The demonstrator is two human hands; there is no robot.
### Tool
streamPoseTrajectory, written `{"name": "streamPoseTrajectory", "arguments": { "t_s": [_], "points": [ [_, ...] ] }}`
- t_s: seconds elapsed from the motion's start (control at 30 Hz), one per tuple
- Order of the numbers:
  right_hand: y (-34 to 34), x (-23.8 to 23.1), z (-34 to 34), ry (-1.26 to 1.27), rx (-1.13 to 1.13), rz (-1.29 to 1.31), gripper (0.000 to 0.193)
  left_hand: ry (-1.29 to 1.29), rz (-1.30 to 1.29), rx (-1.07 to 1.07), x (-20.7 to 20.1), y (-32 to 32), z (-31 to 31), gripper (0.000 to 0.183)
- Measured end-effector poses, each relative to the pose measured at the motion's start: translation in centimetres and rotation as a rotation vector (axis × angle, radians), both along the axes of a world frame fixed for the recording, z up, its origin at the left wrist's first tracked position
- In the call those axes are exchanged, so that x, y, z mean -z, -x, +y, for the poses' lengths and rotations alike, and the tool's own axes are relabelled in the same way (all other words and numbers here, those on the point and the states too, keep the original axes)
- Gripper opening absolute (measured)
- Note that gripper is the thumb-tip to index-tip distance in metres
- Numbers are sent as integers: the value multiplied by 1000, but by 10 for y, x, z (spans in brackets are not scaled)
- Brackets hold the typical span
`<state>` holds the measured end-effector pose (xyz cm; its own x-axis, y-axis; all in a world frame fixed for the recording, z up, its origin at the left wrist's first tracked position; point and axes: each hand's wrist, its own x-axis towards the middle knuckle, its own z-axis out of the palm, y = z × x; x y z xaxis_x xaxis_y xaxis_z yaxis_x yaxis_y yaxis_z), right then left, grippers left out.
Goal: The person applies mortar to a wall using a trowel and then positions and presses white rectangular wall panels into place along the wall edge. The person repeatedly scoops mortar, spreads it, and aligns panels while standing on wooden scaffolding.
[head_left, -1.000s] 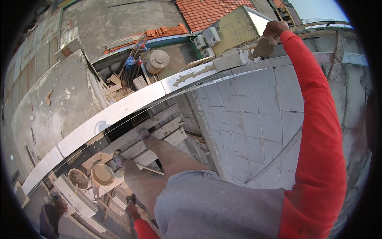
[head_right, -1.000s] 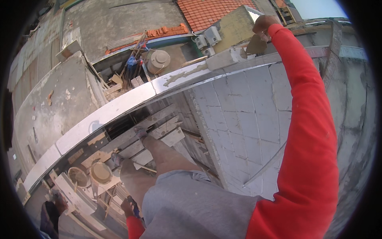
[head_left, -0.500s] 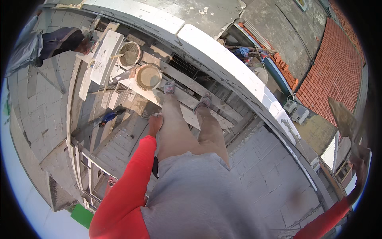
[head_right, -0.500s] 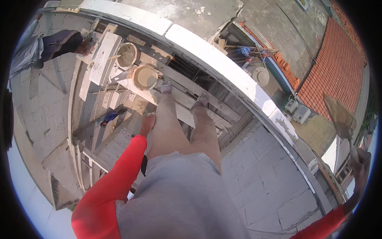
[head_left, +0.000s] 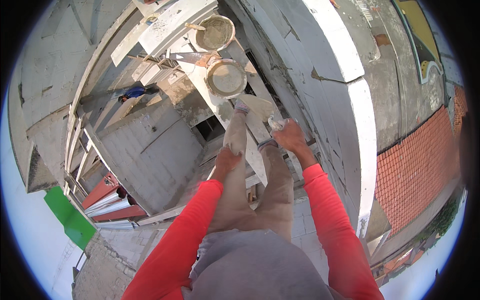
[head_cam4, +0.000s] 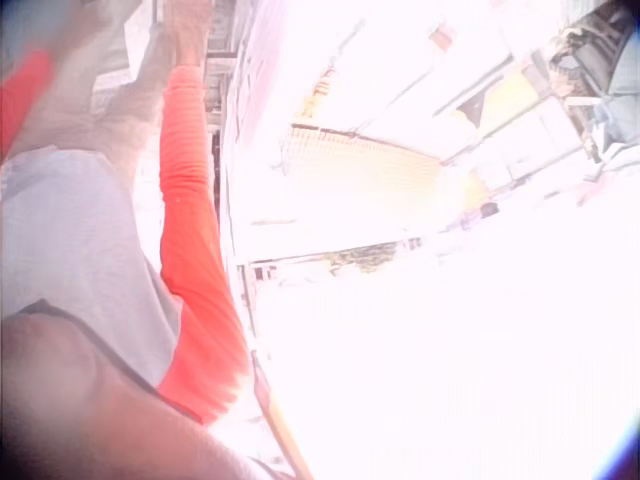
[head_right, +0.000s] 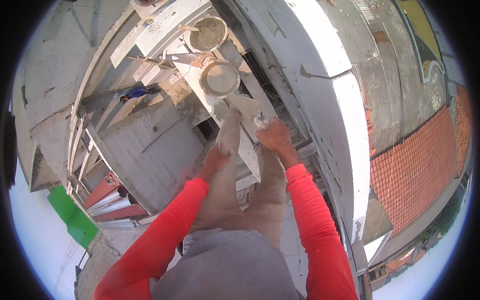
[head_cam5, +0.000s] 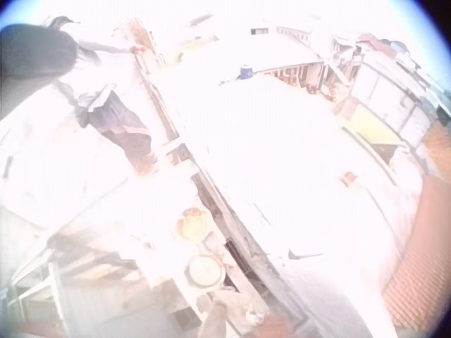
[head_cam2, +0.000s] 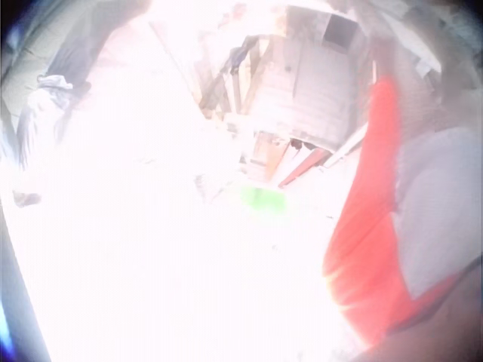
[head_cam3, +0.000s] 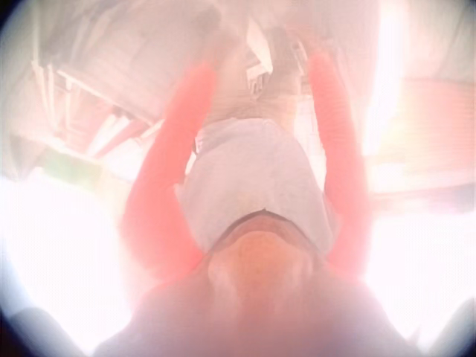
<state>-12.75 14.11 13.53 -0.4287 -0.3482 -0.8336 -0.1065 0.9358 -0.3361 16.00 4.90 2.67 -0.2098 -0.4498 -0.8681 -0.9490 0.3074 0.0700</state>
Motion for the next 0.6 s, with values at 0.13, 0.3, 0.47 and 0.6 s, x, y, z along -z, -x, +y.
{"name": "streamPoseTrajectory", "arguments": {
  "t_s": [0.13, 0.3, 0.47, 0.6],
  "points": [
    [-10, 140, -80, -101, -172, 41, 49, 76, 39, 70, 16, 14, 9, 79],
    [-13, 266, -143, 86, -591, 184, 31, 170, 88, 36, 29, 13, 11, 65],
    [-21, 380, -189, 210, -695, 339, 16, 173, 124, -57, 30, 16, 2, 53],
    [-49, 438, -210, 271, -670, 395, 24, 147, 93, -80, 31, 19, -6, 51]
  ]
}}
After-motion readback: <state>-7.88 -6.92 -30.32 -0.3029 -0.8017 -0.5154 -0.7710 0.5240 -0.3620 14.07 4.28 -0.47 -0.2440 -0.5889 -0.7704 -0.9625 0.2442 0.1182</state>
